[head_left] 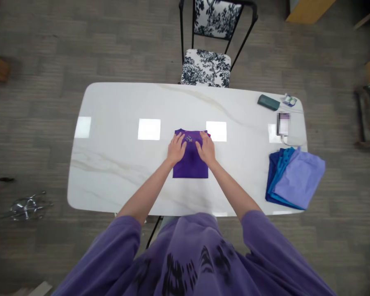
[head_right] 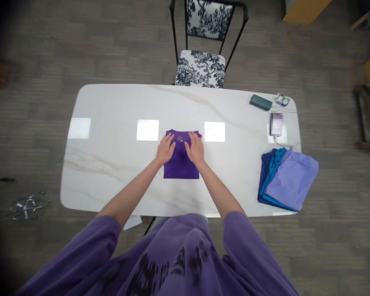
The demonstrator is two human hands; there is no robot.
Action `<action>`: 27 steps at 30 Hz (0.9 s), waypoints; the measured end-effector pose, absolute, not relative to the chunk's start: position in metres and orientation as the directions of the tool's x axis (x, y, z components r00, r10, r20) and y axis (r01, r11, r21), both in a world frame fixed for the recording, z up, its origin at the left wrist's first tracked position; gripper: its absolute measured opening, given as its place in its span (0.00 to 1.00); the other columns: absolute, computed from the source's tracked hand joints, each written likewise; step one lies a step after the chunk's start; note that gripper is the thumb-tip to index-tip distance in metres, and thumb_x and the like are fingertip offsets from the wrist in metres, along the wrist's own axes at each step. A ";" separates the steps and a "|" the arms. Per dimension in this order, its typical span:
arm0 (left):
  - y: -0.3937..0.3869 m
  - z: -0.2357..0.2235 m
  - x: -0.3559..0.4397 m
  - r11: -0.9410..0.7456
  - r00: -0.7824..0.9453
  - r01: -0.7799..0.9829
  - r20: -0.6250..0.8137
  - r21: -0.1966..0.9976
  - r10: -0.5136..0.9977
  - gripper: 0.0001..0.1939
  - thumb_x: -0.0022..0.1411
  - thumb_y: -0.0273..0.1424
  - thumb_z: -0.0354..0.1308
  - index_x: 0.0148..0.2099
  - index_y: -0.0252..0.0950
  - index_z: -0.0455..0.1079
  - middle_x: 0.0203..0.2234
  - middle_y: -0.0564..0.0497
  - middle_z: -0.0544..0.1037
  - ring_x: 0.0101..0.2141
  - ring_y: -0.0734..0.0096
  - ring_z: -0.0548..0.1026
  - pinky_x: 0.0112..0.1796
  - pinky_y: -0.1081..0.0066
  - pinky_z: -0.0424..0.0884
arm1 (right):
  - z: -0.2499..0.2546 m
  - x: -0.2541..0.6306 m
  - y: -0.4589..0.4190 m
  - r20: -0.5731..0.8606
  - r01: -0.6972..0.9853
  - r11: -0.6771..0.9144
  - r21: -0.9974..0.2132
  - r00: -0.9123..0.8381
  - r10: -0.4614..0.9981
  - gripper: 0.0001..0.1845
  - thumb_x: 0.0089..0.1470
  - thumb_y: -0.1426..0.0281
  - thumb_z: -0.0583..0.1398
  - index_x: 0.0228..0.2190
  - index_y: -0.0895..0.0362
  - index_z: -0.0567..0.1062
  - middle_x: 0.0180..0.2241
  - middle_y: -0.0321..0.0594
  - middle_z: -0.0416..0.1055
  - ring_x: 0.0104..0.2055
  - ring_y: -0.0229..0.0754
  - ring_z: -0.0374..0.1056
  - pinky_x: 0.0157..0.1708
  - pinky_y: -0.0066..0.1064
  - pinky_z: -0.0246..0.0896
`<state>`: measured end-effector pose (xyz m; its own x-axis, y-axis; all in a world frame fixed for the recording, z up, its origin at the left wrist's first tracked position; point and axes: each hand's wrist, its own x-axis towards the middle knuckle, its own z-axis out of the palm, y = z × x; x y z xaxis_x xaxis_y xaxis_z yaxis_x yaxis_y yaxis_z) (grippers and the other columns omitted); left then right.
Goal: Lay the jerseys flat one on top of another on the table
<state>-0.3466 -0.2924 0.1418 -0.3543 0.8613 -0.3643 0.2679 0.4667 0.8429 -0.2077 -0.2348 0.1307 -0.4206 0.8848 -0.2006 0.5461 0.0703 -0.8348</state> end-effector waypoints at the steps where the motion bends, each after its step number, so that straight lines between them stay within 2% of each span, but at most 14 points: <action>1: -0.286 0.129 -0.340 0.457 -0.356 0.345 -0.336 0.820 0.872 0.18 0.58 0.23 0.46 0.51 0.28 0.52 0.50 0.52 0.50 0.50 0.86 0.43 0.49 0.78 0.39 | 0.116 -0.211 -0.230 -0.220 0.558 0.082 -0.826 -0.453 0.864 0.23 0.51 0.76 0.47 0.48 0.74 0.48 0.52 0.49 0.35 0.52 0.28 0.31 0.51 0.28 0.23; 4: -0.275 0.096 -0.325 0.473 -0.360 0.533 -0.318 0.702 0.877 0.20 0.56 0.22 0.48 0.51 0.36 0.52 0.50 0.57 0.50 0.51 0.87 0.39 0.51 0.77 0.34 | 0.075 -0.215 -0.223 -0.266 0.582 0.082 -0.809 -0.487 0.832 0.23 0.49 0.78 0.49 0.47 0.73 0.49 0.53 0.46 0.33 0.53 0.27 0.28 0.51 0.28 0.18; 7: -0.267 0.075 -0.327 0.495 -0.357 0.567 -0.346 0.659 0.868 0.21 0.56 0.25 0.49 0.52 0.43 0.51 0.50 0.61 0.50 0.51 0.86 0.39 0.51 0.77 0.34 | 0.048 -0.214 -0.214 -0.254 0.586 0.089 -0.805 -0.477 0.842 0.24 0.49 0.77 0.50 0.47 0.72 0.50 0.53 0.45 0.34 0.53 0.27 0.28 0.51 0.28 0.18; 9: -0.261 0.067 -0.339 0.493 -0.372 0.570 -0.329 0.657 0.868 0.21 0.57 0.28 0.49 0.53 0.40 0.49 0.50 0.59 0.48 0.51 0.85 0.40 0.50 0.76 0.35 | 0.040 -0.209 -0.203 -0.245 0.611 0.065 -0.789 -0.409 0.879 0.26 0.48 0.75 0.51 0.48 0.73 0.49 0.52 0.48 0.35 0.52 0.30 0.30 0.51 0.28 0.20; 11: -0.254 0.061 -0.355 0.553 -0.458 0.539 -0.329 0.636 0.826 0.23 0.57 0.32 0.48 0.54 0.33 0.47 0.51 0.53 0.46 0.49 0.81 0.41 0.49 0.75 0.35 | 0.039 -0.202 -0.189 -0.257 0.650 -0.021 -0.760 -0.270 0.928 0.29 0.48 0.72 0.51 0.48 0.76 0.47 0.51 0.54 0.35 0.52 0.33 0.33 0.50 0.29 0.24; 13: -0.247 0.057 -0.371 0.656 -0.554 0.455 -0.386 0.602 0.738 0.27 0.56 0.36 0.49 0.52 0.25 0.47 0.50 0.47 0.47 0.48 0.79 0.43 0.48 0.74 0.35 | 0.042 -0.194 -0.174 -0.311 0.672 -0.140 -0.728 -0.140 0.940 0.31 0.47 0.70 0.51 0.46 0.79 0.47 0.50 0.60 0.36 0.50 0.36 0.36 0.48 0.30 0.28; 15: -0.241 0.056 -0.380 0.725 -0.563 0.380 -0.479 0.574 0.674 0.28 0.53 0.38 0.52 0.49 0.21 0.50 0.48 0.45 0.49 0.45 0.79 0.45 0.48 0.74 0.35 | 0.046 -0.187 -0.163 -0.398 0.682 -0.225 -0.696 -0.105 0.911 0.29 0.45 0.68 0.52 0.42 0.81 0.52 0.48 0.61 0.41 0.49 0.36 0.39 0.46 0.29 0.31; 17: -0.238 0.060 -0.380 0.747 -0.520 0.353 -0.546 0.564 0.657 0.26 0.51 0.36 0.54 0.44 0.20 0.54 0.45 0.46 0.53 0.42 0.81 0.49 0.47 0.77 0.38 | 0.054 -0.183 -0.160 -0.462 0.687 -0.254 -0.681 -0.134 0.877 0.24 0.43 0.70 0.54 0.36 0.80 0.57 0.44 0.56 0.49 0.45 0.32 0.44 0.45 0.27 0.32; 20: -0.243 0.077 -0.370 0.729 -0.464 0.360 -0.566 0.582 0.681 0.18 0.52 0.32 0.54 0.39 0.21 0.56 0.39 0.48 0.61 0.36 0.84 0.55 0.43 0.81 0.47 | 0.074 -0.184 -0.172 -0.473 0.670 -0.254 -0.698 -0.165 0.866 0.15 0.44 0.74 0.53 0.30 0.77 0.59 0.38 0.45 0.58 0.36 0.24 0.49 0.42 0.22 0.36; 23: -0.264 0.112 -0.359 0.686 -0.416 0.369 -0.548 0.627 0.726 0.14 0.54 0.30 0.51 0.38 0.23 0.56 0.34 0.51 0.64 0.32 0.85 0.58 0.38 0.83 0.53 | 0.107 -0.185 -0.201 -0.451 0.640 -0.247 -0.727 -0.174 0.876 0.09 0.47 0.77 0.49 0.30 0.74 0.58 0.32 0.36 0.61 0.29 0.22 0.50 0.37 0.18 0.40; 27: -0.315 0.179 -0.341 0.590 -0.335 0.384 -0.488 0.710 0.806 0.13 0.55 0.31 0.50 0.40 0.28 0.55 0.35 0.53 0.66 0.33 0.85 0.61 0.36 0.83 0.56 | 0.166 -0.165 -0.259 -0.373 0.597 -0.222 -0.771 -0.140 0.917 0.07 0.49 0.78 0.48 0.32 0.70 0.57 0.29 0.31 0.62 0.28 0.23 0.51 0.33 0.15 0.43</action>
<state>-0.3412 -0.3151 0.1785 -0.3347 0.8059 -0.4884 0.3837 0.5899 0.7105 -0.1646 -0.2589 0.1655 -0.1402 0.9171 -0.3732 0.5973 -0.2223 -0.7706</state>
